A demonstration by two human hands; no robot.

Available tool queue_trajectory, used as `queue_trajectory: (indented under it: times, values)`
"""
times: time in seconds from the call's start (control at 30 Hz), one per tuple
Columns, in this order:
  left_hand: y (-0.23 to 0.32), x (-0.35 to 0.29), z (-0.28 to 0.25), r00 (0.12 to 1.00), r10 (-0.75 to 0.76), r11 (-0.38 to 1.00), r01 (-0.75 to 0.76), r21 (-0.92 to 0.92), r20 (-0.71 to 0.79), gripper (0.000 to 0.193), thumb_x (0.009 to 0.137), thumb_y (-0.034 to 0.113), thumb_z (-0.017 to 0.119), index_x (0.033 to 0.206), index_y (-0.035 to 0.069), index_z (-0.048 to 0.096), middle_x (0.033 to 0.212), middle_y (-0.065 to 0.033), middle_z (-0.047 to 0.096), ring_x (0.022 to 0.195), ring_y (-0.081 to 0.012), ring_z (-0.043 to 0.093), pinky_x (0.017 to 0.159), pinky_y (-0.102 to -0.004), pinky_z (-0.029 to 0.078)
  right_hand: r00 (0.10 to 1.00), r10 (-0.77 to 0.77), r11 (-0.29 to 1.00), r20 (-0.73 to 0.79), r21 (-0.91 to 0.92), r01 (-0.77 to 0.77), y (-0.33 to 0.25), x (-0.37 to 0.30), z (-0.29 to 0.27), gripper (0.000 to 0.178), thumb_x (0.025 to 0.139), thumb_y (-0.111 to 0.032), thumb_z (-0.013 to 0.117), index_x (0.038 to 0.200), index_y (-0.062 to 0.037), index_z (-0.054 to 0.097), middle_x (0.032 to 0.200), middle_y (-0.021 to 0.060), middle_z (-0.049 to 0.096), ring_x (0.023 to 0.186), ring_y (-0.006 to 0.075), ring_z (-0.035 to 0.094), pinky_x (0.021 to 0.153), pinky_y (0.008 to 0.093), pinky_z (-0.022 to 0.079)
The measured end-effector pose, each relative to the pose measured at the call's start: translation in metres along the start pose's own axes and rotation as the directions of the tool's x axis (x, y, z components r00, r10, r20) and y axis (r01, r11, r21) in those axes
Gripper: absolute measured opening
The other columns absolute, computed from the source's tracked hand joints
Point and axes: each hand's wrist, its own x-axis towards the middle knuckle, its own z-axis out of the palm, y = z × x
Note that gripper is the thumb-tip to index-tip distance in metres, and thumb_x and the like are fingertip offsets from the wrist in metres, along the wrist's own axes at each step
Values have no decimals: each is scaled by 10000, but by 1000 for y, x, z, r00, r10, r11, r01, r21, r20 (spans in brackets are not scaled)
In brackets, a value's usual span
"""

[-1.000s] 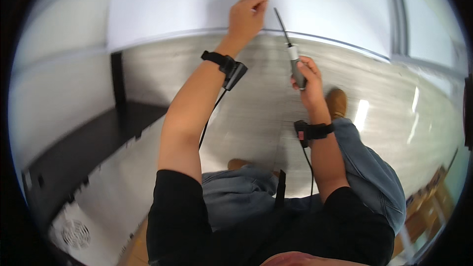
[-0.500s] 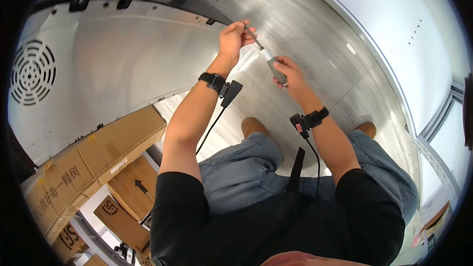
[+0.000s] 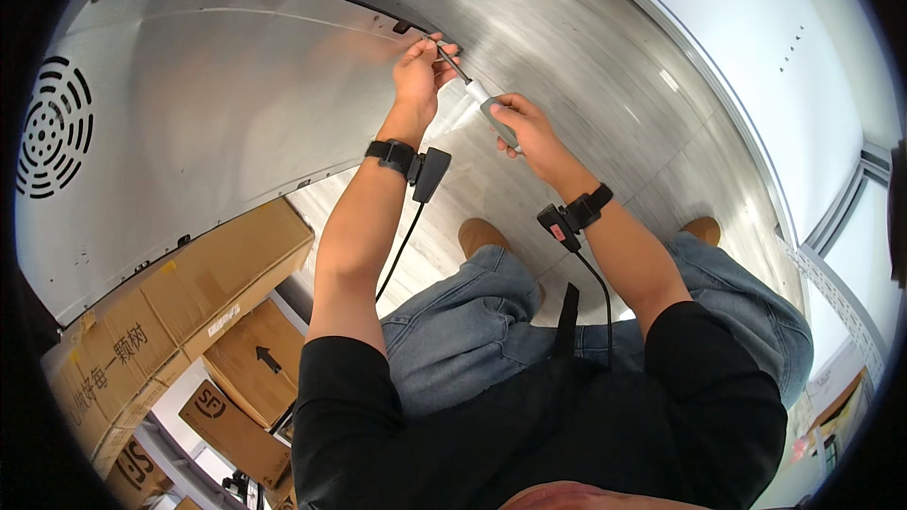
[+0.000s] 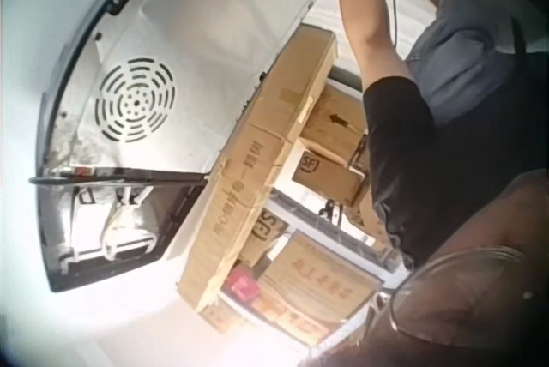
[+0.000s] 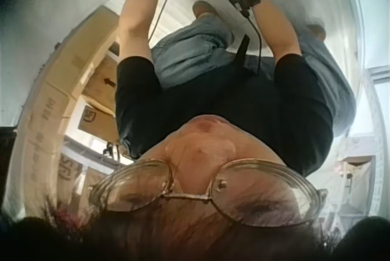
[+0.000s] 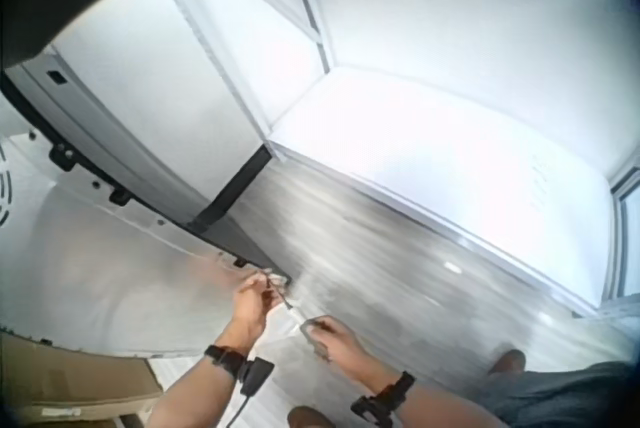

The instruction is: The person uses a screwdriver to remove screws from the back panel of a wall-mounted appliance. They then detach the panel and place it on a nearby shelf.

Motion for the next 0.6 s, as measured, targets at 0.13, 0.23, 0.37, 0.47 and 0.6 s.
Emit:
queue_trajectory:
  times: [0.13, 0.23, 0.37, 0.47, 0.6]
  values:
    - [1, -1, 1, 1000, 16, 1000, -16, 19, -2, 221, 1001, 154, 419, 1131, 44, 561, 929, -72, 671, 732, -140, 619, 652, -263, 528, 1000, 21, 1000, -1, -11, -21, -1, 1, 0, 342, 895, -336, 575, 1086, -54, 550, 886, 38, 560, 616, 110, 541, 488, 253, 383]
    - [2, -1, 3, 1000, 13, 1000, -13, 25, -5, 224, 1006, 167, 421, 1125, 48, 568, 923, -55, 664, 732, -137, 614, 648, -255, 521, 999, 43, 999, -10, 6, -43, -3, 1, -1, 340, 889, -333, 578, 1085, -57, 553, 881, 36, 562, 607, 111, 541, 481, 253, 379]
    - [3, 0, 3, 1000, 26, 999, -26, 32, 0, 228, 1006, 158, 412, 1122, 36, 566, 919, -73, 663, 731, -145, 617, 647, -261, 524, 998, 56, 998, -33, 21, -56, -5, 2, 0, 277, 890, -311, 582, 1052, -88, 558, 839, 36, 570, 563, 96, 527, 451, 227, 346]
    - [3, 1, 1, 1000, 24, 999, -24, 22, -3, 233, 1005, 151, 406, 1113, 21, 567, 915, -89, 661, 734, -156, 622, 647, -266, 527, 997, 70, 998, -19, 2, -70, -5, 3, -1, 330, 884, -328, 580, 1077, -62, 562, 855, 33, 562, 581, 109, 542, 459, 253, 369]
    - [0, 1, -3, 1000, 21, 1000, -21, 15, -16, 233, 1002, 141, 406, 1097, 12, 576, 910, -96, 661, 740, -168, 630, 654, -271, 530, 997, 81, 997, -10, 11, -81, -3, 5, -2, 324, 883, -325, 581, 1070, -61, 565, 830, 29, 561, 575, 106, 537, 451, 249, 361]
